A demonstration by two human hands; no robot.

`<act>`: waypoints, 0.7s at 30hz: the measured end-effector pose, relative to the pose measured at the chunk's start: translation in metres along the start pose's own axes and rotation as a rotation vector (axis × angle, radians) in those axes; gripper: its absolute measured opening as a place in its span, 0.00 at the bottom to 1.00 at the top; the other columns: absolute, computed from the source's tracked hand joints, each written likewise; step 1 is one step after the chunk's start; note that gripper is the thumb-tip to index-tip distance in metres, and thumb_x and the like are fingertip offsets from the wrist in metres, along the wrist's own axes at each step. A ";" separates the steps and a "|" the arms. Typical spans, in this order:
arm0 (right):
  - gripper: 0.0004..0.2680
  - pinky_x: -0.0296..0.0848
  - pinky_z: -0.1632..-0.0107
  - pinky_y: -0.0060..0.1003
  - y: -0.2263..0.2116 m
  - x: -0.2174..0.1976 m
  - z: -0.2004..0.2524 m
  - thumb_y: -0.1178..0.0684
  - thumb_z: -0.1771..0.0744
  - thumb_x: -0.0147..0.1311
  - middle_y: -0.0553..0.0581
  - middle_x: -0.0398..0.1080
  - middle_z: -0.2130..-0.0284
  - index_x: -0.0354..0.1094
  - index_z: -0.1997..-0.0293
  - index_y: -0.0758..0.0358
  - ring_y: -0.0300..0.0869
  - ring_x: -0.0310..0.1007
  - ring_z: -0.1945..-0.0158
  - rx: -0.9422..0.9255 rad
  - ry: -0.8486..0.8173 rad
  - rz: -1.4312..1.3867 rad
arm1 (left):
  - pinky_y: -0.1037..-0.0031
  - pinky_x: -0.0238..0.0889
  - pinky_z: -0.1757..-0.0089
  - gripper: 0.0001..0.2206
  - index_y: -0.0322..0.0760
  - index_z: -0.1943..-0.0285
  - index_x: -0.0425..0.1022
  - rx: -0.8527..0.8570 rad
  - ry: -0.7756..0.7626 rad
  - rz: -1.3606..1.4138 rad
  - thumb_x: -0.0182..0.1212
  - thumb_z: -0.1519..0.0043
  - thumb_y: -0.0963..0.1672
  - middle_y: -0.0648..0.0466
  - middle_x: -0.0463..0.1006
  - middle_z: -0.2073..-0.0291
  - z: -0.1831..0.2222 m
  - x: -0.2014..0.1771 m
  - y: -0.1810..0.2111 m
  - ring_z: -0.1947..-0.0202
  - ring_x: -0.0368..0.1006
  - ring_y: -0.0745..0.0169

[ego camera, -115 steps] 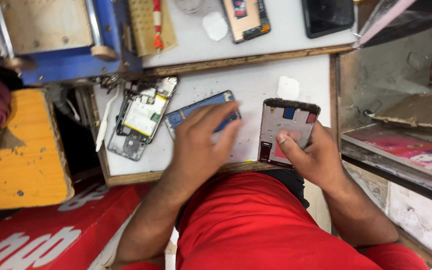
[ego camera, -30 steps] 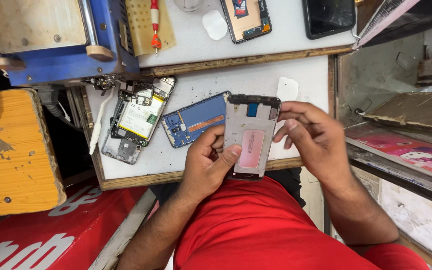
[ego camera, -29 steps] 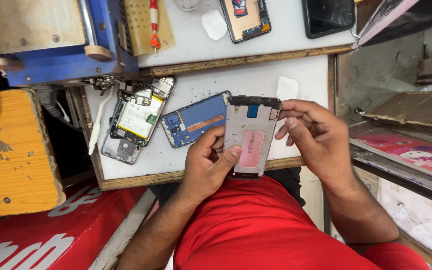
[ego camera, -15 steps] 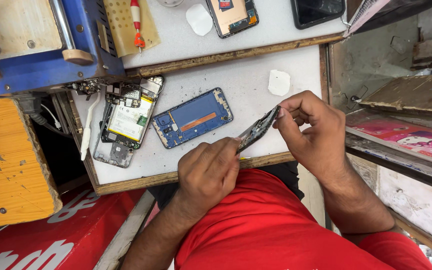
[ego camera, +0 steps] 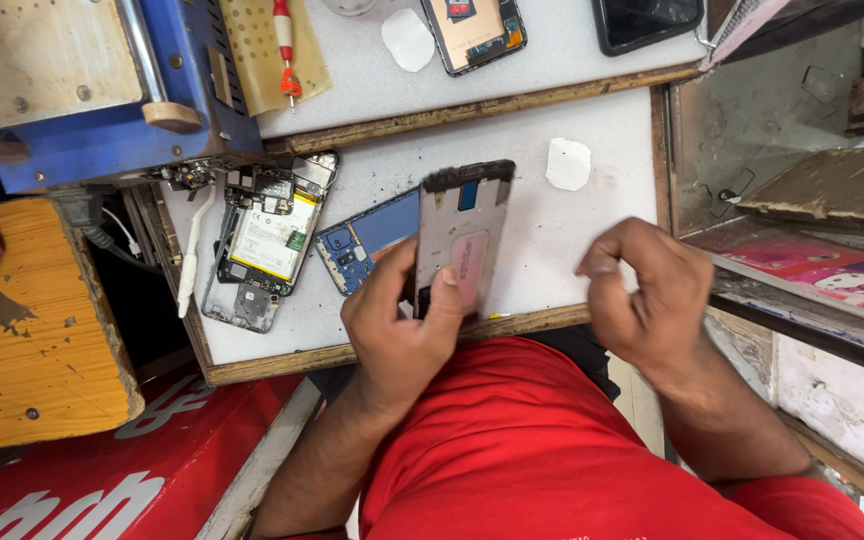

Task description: The person disassembles a smartphone by prying open the back cover with a metal tool. They remove the back cover, set it aside, and handle the internal components while working at a cluttered repair bench.

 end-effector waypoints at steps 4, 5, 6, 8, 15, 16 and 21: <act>0.07 0.72 0.70 0.40 0.022 -0.002 0.006 0.53 0.30 0.54 0.57 0.73 0.79 0.71 0.67 0.63 0.44 0.74 0.77 0.264 -0.422 0.245 | 0.77 0.73 0.54 0.13 0.25 0.42 0.70 -0.312 -0.077 0.468 0.60 0.32 0.40 0.48 0.81 0.56 0.002 0.007 -0.025 0.56 0.78 0.70; 0.08 0.73 0.71 0.43 0.031 0.002 0.012 0.50 0.31 0.57 0.59 0.73 0.80 0.74 0.66 0.62 0.47 0.73 0.78 0.355 -0.576 0.368 | 0.77 0.73 0.55 0.13 0.25 0.41 0.70 -0.347 -0.081 0.498 0.60 0.32 0.40 0.48 0.81 0.56 0.004 0.008 -0.028 0.57 0.78 0.70; 0.05 0.75 0.70 0.41 0.032 0.005 0.013 0.50 0.32 0.58 0.57 0.75 0.77 0.74 0.61 0.59 0.45 0.76 0.76 0.394 -0.594 0.334 | 0.78 0.72 0.56 0.13 0.25 0.41 0.70 -0.382 -0.084 0.528 0.60 0.32 0.40 0.48 0.81 0.56 0.006 0.011 -0.032 0.58 0.77 0.70; 0.10 0.79 0.69 0.37 0.033 0.009 0.015 0.51 0.35 0.59 0.54 0.79 0.70 0.75 0.50 0.54 0.41 0.81 0.73 0.472 -0.627 0.266 | 0.78 0.72 0.56 0.14 0.25 0.40 0.70 -0.404 -0.093 0.563 0.60 0.32 0.40 0.47 0.81 0.56 0.008 0.014 -0.036 0.58 0.77 0.70; 0.10 0.80 0.56 0.31 0.000 0.012 -0.017 0.62 0.31 0.55 0.58 0.79 0.58 0.70 0.43 0.68 0.38 0.82 0.58 0.234 -0.214 -0.338 | 0.76 0.74 0.54 0.12 0.26 0.42 0.72 -0.229 -0.098 0.429 0.61 0.33 0.40 0.48 0.81 0.57 0.005 0.016 -0.015 0.57 0.79 0.69; 0.10 0.80 0.55 0.30 0.002 0.015 -0.021 0.63 0.31 0.55 0.58 0.78 0.58 0.70 0.44 0.70 0.38 0.81 0.57 0.247 -0.175 -0.404 | 0.76 0.74 0.55 0.12 0.27 0.43 0.72 -0.183 -0.086 0.380 0.61 0.33 0.39 0.48 0.81 0.57 0.004 0.014 -0.009 0.58 0.78 0.69; 0.03 0.78 0.56 0.28 0.005 0.017 -0.034 0.63 0.30 0.56 0.58 0.77 0.64 0.72 0.53 0.73 0.36 0.80 0.60 0.309 -0.102 -0.440 | 0.75 0.70 0.69 0.10 0.28 0.50 0.76 -0.044 -0.079 0.076 0.65 0.39 0.39 0.51 0.80 0.69 -0.001 0.006 0.008 0.71 0.77 0.68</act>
Point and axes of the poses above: each hand's wrist, its own z-axis away from the middle knuckle, its own x-axis out of the palm, y = z × x, the point moved 7 cm from there along -z, towards the middle knuckle
